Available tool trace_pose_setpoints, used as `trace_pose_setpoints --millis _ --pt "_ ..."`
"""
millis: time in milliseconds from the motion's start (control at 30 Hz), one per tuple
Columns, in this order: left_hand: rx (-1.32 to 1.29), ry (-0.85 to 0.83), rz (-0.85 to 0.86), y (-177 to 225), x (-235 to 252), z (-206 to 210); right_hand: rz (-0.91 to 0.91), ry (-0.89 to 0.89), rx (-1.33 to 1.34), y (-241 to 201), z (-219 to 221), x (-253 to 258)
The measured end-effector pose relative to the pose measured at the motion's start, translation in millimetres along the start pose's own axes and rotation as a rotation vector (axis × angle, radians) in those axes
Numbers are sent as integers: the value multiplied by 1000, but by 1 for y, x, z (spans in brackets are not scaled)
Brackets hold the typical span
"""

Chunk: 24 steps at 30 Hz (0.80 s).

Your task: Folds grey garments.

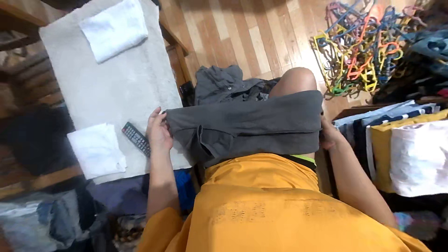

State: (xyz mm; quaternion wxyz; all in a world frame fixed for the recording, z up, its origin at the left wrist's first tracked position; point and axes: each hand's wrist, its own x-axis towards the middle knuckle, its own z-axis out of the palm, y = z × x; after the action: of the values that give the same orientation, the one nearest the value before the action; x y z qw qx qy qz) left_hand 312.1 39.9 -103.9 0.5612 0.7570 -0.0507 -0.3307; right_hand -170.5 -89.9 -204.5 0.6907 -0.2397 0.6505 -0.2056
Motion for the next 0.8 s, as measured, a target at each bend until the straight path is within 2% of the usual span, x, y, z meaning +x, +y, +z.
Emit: trace_pose_setpoints --millis 67,167,367,467,567,633,700,800 --pt "-2 9 -4 3 0 3 -81 -30 40 5 -6 1" --pt "0 -8 11 7 -2 8 -289 39 3 -21 -22 1" --pt "22 -94 94 0 -18 40 -585 153 -353 -97 -78 7" --pt "280 -199 221 -5 -24 45 -658 139 -528 -127 -89 1" --pt "738 -319 505 4 -45 26 -748 68 -587 -145 -55 -41" --pt "866 -509 670 6 -58 2 -828 -60 -637 -145 -12 -77" --pt "937 -679 743 8 -68 -1 -882 -188 -731 -133 35 -103" --pt "1007 -816 772 5 -79 9 -858 -356 -846 -98 88 -99"
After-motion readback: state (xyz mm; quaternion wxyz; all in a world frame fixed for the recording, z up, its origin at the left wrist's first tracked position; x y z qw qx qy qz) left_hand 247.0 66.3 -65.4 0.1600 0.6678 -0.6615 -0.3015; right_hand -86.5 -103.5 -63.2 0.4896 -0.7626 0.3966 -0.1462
